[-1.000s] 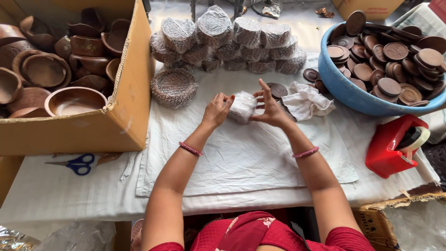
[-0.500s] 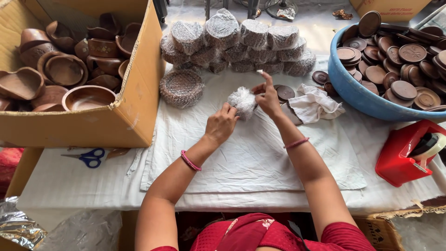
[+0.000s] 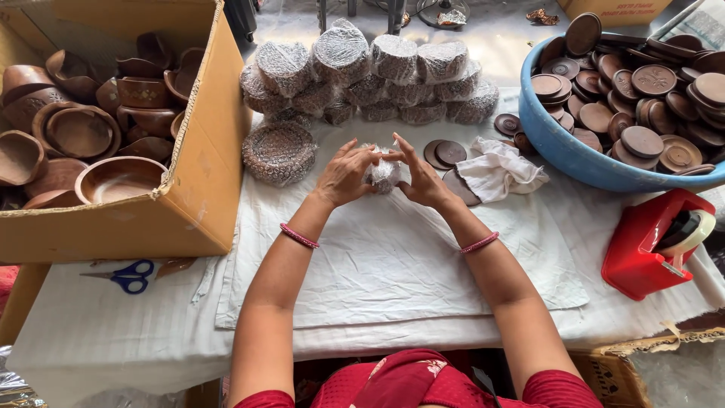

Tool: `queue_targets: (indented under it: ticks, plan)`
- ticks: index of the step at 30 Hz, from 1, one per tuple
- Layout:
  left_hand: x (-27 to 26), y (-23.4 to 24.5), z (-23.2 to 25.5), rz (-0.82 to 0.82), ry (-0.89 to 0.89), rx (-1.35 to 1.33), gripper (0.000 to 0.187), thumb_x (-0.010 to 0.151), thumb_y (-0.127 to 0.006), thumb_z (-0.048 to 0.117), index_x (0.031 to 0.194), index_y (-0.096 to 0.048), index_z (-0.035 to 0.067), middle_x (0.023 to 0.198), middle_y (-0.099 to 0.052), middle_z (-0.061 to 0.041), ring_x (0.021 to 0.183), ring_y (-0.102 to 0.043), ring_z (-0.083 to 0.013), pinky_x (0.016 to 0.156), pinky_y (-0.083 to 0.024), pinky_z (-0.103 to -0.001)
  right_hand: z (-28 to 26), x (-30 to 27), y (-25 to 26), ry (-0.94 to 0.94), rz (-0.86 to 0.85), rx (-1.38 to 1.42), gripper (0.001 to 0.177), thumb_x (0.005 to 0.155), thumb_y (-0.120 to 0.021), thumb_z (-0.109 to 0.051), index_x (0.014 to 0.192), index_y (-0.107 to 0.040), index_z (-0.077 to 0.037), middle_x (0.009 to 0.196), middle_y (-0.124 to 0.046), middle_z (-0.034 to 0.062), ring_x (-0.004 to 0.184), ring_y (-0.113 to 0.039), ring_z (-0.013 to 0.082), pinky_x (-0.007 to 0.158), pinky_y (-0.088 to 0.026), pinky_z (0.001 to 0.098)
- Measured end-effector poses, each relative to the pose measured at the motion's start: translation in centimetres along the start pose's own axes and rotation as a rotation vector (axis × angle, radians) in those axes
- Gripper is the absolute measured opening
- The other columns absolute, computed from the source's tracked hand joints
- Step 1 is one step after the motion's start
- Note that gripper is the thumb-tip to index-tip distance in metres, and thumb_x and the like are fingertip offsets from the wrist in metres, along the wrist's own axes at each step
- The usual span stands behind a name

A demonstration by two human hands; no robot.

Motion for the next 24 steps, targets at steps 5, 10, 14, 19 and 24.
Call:
queue_targets:
  ticks: [5,10,14,19,24]
  plan:
    - [-0.5,-0.3,-0.2,0.093,0.062,-0.056,0.07,0.066,-0.093,0.026,0.13,-0.066,0.022,0.122,-0.071,0.001,0.125,-0.062,-0.0185,0.122,-0.03,-0.05,-1.3,-0.3,0.2,-0.049,0.099,-0.128,0.11,0.073,-0.079,0.004,0.163,-0.018,-0.014,0.132,-0.069,0.0111,0.131,-0.059,0.0353,0.11,-0.047,0.0469]
    - [-1.4,-0.3,0.3,0.18,0.084,-0.123,0.049,0.07,-0.09,0.022,0.117,-0.077,0.024,0.119,-0.071,0.002,0.122,-0.063,-0.0185,0.119,-0.032,-0.051,-5.5,-0.5,1.6,-0.001,0.225,-0.115,0.081,0.081,-0.079,0.0,0.153,-0.043,-0.011,0.118,-0.059,0.0132,0.107,-0.064,0.0268,0.095,-0.056,0.0387]
    - [-1.7,0.1,1.4,0.258,0.073,0.004,0.046,0.074,-0.091,0.029,0.116,-0.076,0.021,0.114,-0.067,-0.001,0.115,-0.063,-0.0241,0.117,-0.037,-0.049,-4.2,-0.9,0.8,-0.189,0.223,0.346,0.043,0.091,-0.075,-0.004,0.132,-0.064,-0.007,0.118,-0.054,0.0073,0.098,-0.06,0.0141,0.076,-0.058,0.0296]
    - [-1.7,-0.2,1.8,0.313,0.034,0.065,0.046,0.076,-0.09,0.03,0.117,-0.075,0.016,0.117,-0.066,-0.001,0.115,-0.063,-0.0218,0.12,-0.039,-0.049,0.4,-2.2,-1.8,-0.674,0.201,0.836,0.017,0.1,-0.071,-0.019,0.112,-0.068,-0.007,0.097,-0.063,0.0043,0.083,-0.061,0.0088,0.066,-0.053,0.0251]
    - [-2.0,-0.9,1.7,0.3,-0.014,0.081,0.047,0.074,-0.089,0.023,0.116,-0.074,0.011,0.123,-0.067,-0.003,0.122,-0.061,-0.027,0.113,-0.043,-0.042,1.1,-2.9,-3.6,-0.863,0.164,1.124,0.017,0.099,-0.067,-0.027,0.092,-0.066,-0.011,0.087,-0.067,0.0002,0.064,-0.059,0.006,0.053,-0.051,0.0227]
Point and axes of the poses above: each hand's wrist, its own x-axis towards the middle knuckle, its own y-axis out of the back of the hand, z = x × y, the point moved 7 cm from there along x, towards the middle knuckle
